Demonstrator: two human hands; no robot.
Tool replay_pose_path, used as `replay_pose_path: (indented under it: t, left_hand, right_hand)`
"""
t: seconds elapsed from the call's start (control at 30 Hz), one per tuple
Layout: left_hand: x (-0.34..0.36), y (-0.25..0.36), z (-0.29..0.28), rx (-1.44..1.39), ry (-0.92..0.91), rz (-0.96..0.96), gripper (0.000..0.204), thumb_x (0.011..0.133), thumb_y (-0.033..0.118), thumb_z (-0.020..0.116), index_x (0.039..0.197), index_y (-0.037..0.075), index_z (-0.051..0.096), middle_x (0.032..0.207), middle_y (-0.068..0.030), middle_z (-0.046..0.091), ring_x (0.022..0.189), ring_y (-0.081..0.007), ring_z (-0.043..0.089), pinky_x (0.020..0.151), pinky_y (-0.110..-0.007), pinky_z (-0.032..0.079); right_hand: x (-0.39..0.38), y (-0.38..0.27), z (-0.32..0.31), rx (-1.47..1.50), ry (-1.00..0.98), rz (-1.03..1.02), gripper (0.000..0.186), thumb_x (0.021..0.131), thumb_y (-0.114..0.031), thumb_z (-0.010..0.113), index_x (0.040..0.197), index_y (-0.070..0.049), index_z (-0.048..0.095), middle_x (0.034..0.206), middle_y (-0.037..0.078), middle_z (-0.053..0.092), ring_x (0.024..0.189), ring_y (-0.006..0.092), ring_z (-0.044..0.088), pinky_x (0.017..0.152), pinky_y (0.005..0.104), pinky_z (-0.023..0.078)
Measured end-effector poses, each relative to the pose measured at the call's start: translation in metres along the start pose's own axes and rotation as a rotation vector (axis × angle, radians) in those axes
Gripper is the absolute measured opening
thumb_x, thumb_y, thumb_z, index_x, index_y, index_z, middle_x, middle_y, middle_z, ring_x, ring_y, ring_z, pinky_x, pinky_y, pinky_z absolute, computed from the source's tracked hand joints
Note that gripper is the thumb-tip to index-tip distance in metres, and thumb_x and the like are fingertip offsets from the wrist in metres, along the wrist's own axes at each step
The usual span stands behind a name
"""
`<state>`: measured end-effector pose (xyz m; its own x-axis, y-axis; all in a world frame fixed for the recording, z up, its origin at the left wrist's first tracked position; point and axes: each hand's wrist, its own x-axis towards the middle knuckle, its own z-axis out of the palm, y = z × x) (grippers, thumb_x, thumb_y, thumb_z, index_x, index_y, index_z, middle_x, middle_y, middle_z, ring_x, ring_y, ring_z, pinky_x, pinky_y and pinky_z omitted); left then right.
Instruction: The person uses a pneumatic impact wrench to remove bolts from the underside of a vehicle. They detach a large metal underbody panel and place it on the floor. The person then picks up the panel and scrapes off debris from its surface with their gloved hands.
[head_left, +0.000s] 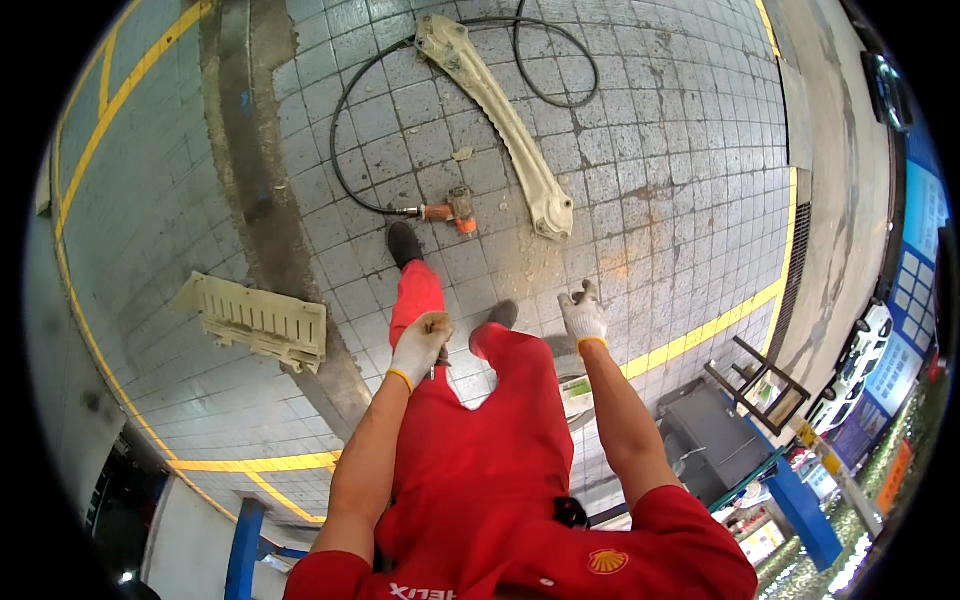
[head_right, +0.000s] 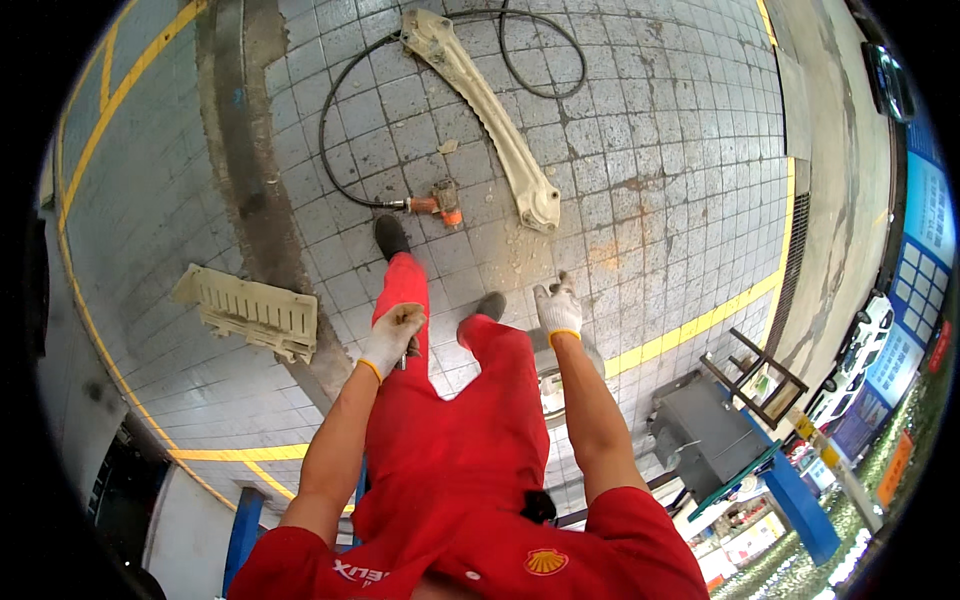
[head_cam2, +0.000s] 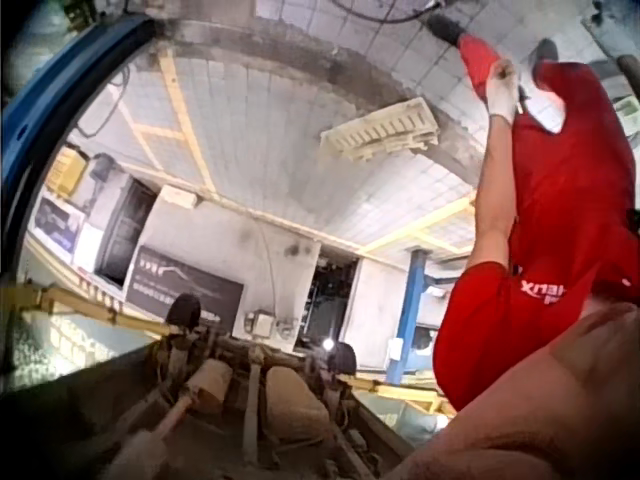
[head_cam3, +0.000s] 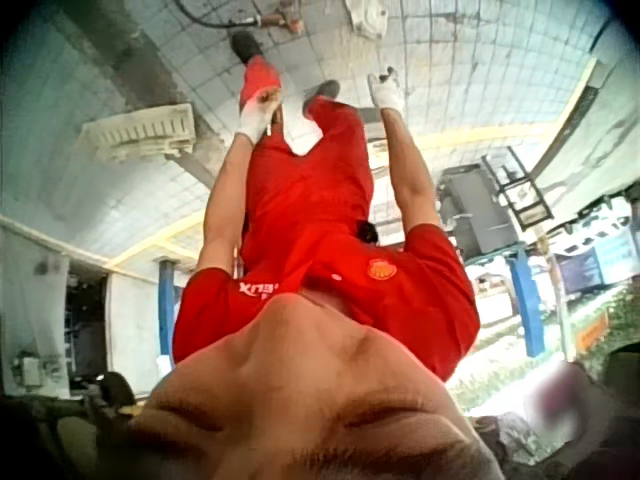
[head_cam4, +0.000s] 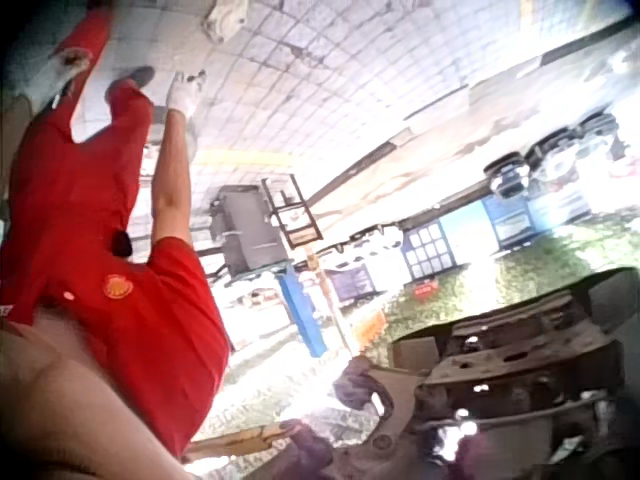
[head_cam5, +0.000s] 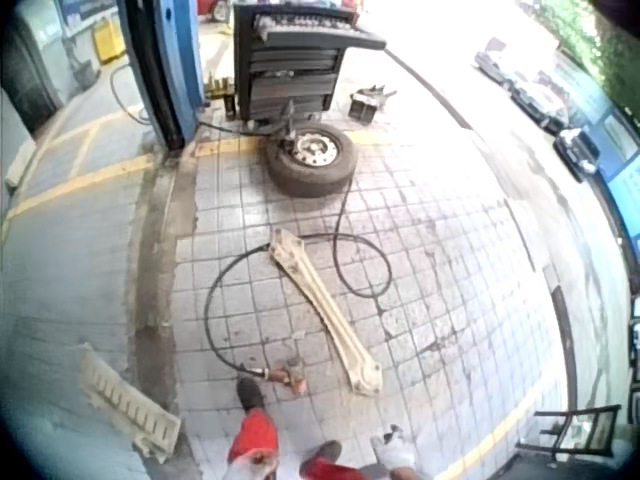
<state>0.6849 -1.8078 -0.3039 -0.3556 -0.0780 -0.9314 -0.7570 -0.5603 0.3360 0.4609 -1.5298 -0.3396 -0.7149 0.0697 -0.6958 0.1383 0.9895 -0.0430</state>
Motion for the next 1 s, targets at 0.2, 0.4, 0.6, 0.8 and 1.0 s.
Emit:
replay_pose_path:
  t: [0.2,0.4,0.6,0.8,1.0]
  left_hand:
    - [0.133,0.016,0.006,0.049,-0.046,-0.072,0.032,0.104,0.016,0.064,0.131,0.000,0.062,0.085,-0.0009,0.058,0.061,-0.0081,0.057,0.054,-0.029,0.058]
    - [0.238,0.024,0.027,-0.144,-0.077,-0.087,0.041,0.101,0.025,0.070,0.133,0.000,0.063,0.084,-0.0030,0.061,0.059,-0.0102,0.059,0.051,-0.029,0.054]
    - [0.274,-0.015,0.051,-0.053,-0.025,-0.091,0.035,0.101,0.020,0.072,0.131,0.003,0.066,0.090,-0.0052,0.069,0.076,-0.0122,0.062,0.073,-0.029,0.054]
    - [0.283,0.002,0.052,-0.197,-0.123,-0.080,0.032,0.106,0.015,0.066,0.135,0.003,0.061,0.082,-0.0005,0.057,0.061,-0.0078,0.057,0.051,-0.028,0.053]
    - [0.295,0.013,0.043,-0.174,-0.032,-0.084,0.030,0.106,0.012,0.066,0.134,0.002,0.062,0.087,-0.0021,0.061,0.062,-0.0070,0.055,0.054,-0.025,0.048]
  right_hand:
    - [0.184,-0.111,0.074,-0.228,0.094,-0.229,0.089,0.095,-0.048,0.066,0.160,0.004,0.034,0.142,0.028,0.063,0.133,0.0398,0.062,0.114,0.0438,0.047]
    - [0.365,-0.179,0.143,-0.296,0.226,-0.314,0.096,0.092,-0.048,0.073,0.162,0.002,0.031,0.153,0.031,0.051,0.138,0.0430,0.056,0.114,0.0452,0.048]
    - [0.461,-0.226,0.182,-0.319,0.208,-0.340,0.106,0.087,-0.046,0.081,0.164,0.000,0.026,0.162,0.026,0.040,0.142,0.0419,0.051,0.115,0.0467,0.048]
    - [0.516,-0.241,0.222,-0.453,0.287,-0.331,0.128,0.075,-0.065,0.086,0.165,0.003,0.023,0.161,0.029,0.039,0.145,0.0441,0.045,0.118,0.0497,0.043]
    - [0.525,-0.242,0.211,-0.450,0.198,-0.233,0.134,0.072,-0.059,0.090,0.167,0.000,0.015,0.155,0.032,0.044,0.137,0.0453,0.054,0.113,0.0467,0.048]
